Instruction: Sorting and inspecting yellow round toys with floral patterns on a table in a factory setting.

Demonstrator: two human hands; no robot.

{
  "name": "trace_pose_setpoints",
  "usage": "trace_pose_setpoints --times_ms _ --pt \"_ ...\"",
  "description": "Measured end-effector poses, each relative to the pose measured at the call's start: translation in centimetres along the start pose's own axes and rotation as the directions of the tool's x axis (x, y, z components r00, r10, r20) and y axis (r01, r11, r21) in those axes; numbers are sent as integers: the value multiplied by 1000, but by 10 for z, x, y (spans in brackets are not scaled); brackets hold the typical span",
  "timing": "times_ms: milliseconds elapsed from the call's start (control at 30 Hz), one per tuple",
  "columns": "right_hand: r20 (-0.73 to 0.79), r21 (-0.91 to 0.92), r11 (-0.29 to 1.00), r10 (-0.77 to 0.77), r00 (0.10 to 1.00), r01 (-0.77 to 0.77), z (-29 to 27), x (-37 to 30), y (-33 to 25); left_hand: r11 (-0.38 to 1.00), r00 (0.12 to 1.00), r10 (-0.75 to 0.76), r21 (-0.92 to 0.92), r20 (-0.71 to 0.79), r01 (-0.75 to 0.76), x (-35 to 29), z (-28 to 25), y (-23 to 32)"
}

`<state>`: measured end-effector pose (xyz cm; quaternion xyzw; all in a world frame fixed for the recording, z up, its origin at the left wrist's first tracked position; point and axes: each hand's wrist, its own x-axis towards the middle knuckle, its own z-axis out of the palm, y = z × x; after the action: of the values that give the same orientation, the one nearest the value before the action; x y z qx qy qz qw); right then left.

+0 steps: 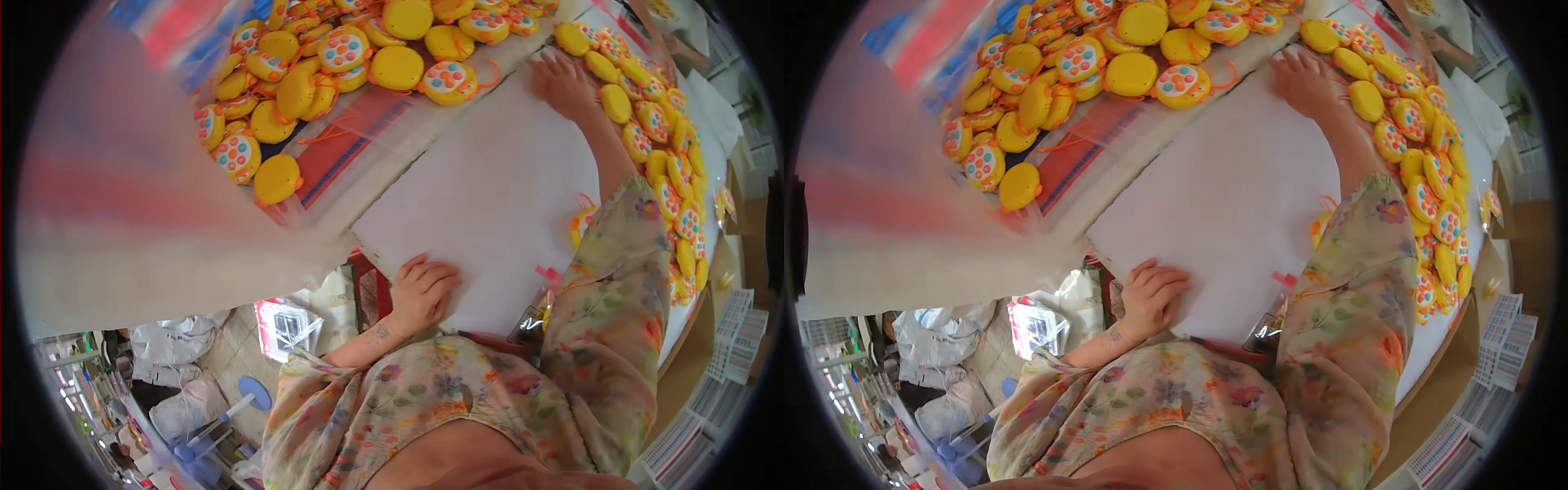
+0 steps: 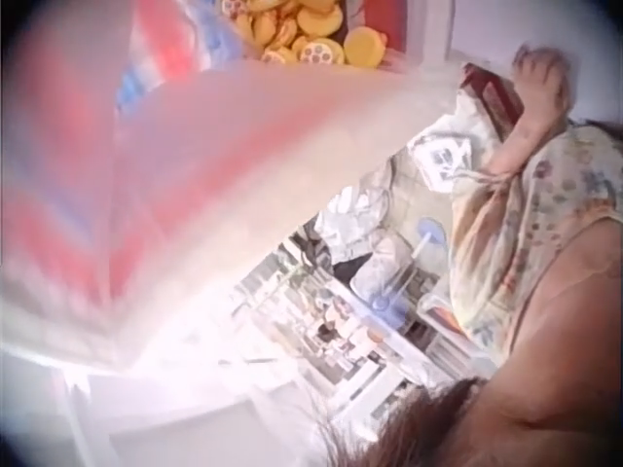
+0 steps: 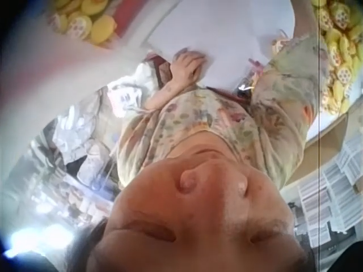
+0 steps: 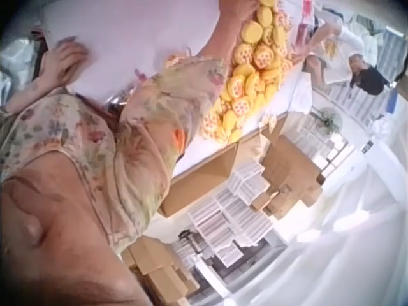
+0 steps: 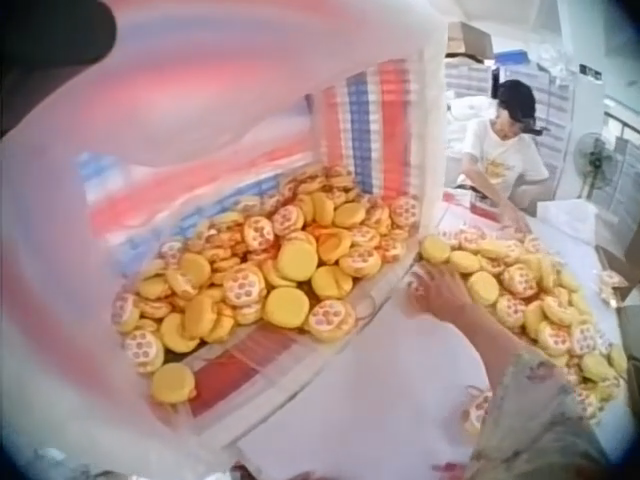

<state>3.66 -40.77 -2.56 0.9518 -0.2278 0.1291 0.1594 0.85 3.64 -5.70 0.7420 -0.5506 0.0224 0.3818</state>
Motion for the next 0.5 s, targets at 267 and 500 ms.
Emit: trace_pose_setpoints --times_ms 267,500 --pt "364 -432 895 286 886 -111 -28 -20 30 988 969 4 150 -248 34 15 -39 -28" --pt "-280 232 961 -85 956 153 -78 22 -42 961 814 231 255 -533 -106 83 -104 -18"
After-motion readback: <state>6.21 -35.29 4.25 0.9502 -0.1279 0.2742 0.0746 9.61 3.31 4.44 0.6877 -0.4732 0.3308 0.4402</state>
